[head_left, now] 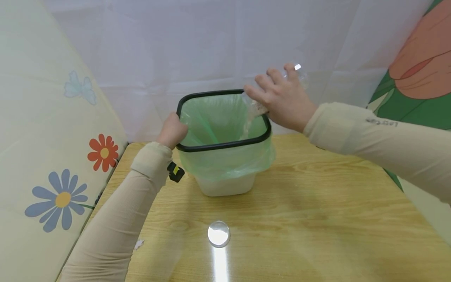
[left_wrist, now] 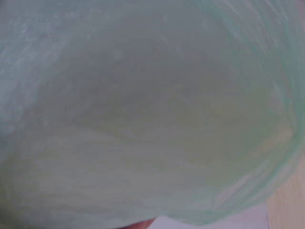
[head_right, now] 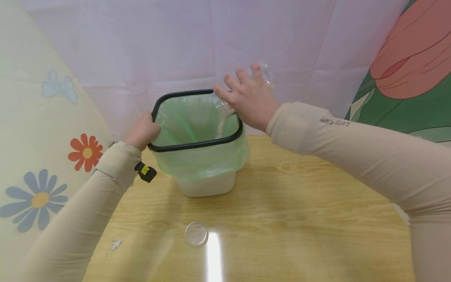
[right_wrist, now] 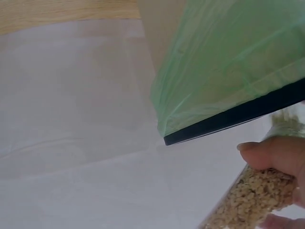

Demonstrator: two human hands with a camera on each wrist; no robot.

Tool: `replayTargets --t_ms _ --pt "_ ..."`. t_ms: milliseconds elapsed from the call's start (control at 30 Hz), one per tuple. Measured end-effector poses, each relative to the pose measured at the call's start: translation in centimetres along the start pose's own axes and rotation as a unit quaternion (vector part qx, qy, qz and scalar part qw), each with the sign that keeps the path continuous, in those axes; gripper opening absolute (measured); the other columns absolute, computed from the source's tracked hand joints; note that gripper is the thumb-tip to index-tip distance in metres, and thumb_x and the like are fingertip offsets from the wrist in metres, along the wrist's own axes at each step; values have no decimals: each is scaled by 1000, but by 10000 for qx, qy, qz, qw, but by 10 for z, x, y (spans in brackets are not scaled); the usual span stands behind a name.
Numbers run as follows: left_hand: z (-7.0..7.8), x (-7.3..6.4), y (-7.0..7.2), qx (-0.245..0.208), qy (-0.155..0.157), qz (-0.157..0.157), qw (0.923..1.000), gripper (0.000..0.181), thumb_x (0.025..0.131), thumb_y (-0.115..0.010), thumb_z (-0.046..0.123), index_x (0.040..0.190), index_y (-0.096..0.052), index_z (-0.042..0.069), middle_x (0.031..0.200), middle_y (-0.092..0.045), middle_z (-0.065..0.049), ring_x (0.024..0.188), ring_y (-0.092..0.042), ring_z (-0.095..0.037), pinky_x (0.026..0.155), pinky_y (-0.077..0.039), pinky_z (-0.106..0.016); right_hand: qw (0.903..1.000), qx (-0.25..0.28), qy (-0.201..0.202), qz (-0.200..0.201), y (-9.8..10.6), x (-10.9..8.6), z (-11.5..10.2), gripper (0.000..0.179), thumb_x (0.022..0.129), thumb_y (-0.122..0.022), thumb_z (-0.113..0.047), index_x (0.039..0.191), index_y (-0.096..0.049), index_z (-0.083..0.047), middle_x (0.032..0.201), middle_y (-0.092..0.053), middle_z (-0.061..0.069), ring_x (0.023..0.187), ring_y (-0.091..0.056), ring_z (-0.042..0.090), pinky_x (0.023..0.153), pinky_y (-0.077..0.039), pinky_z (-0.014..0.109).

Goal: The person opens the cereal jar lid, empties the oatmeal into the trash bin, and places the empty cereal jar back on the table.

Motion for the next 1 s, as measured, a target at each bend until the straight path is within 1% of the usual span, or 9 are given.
replayTargets --t_ms 100,267,400,500,633,700,833,933,1000 --pt "0 0 0 64 -59 56 9999 63 88 -34 -2 147 -15 -14 149 -27 -29 119 -36 -33 104 -34 -45 10000 46 -14 -30 -1 2 0 54 72 -68 9 122 -54 -7 110 -60 25 102 -53 47 88 -36 64" --pt "0 -1 0 64 -68 58 9999 63 88 -34 -2 147 -14 -14 149 -26 -29 118 -36 -33 102 -34 -44 9999 75 -11 -66 -2 5 -1 56 70 -65 10 122 -54 -7 111 -59 25 103 -53 46 89 -36 63" --pt "1 0 -1 73 -66 17 10000 63 89 -33 -2 148 -12 -14 150 -25 -28 117 -36 -34 100 -35 -43 10000 58 52 -21 -2 8 -3 52 72 -63 11 120 -54 -7 111 -60 24 102 -53 46 88 -37 64" --pt "2 0 -2 90 -67 1 9999 63 90 -33 -2 148 -11 -13 151 -24 -28 117 -36 -34 98 -35 -43 9999 -4 114 11 -2 9 -5 48 75 -65 9 120 -54 -7 111 -60 24 101 -53 45 87 -38 63" --pt "3 1 -3 63 -65 16 10000 63 90 -33 -2 148 -11 -13 150 -26 -28 115 -36 -33 96 -36 -42 9998 -113 152 -44 -3 10 -6 52 73 -71 5 121 -54 -7 112 -59 24 101 -53 45 86 -37 63" --pt "3 1 -3 47 -69 48 10000 63 89 -33 -3 148 -13 -13 149 -27 -28 115 -37 -33 96 -36 -42 9997 -168 171 -51 -4 11 -5 53 73 -71 5 122 -54 -7 112 -59 24 101 -53 45 86 -37 63" --pt "4 0 -3 38 -65 100 9999 61 89 -34 -3 147 -16 -14 147 -30 -28 113 -38 -33 95 -37 -42 9997 -149 182 -50 -6 11 -5 52 74 -69 6 122 -54 -6 112 -59 24 102 -53 45 86 -36 63" --pt "5 0 -3 50 -74 92 9999 61 89 -34 -3 146 -16 -14 147 -29 -28 114 -37 -33 95 -36 -42 9998 -80 169 -65 -6 11 -5 51 75 -66 7 122 -54 -6 112 -59 24 102 -52 45 86 -36 63" --pt "5 0 -3 89 -104 105 9999 60 89 -35 -3 146 -18 -15 146 -30 -29 114 -37 -34 97 -36 -43 9998 -58 164 -83 -6 11 -6 51 75 -65 7 123 -54 -6 112 -59 24 102 -52 46 86 -35 63"
Point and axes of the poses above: each hand's wrist, its own x-axis towards the middle knuckle, its own y-axis out of the back of the hand, z = x × y, the point moved 3 cm from there along x, towards the middle knuckle
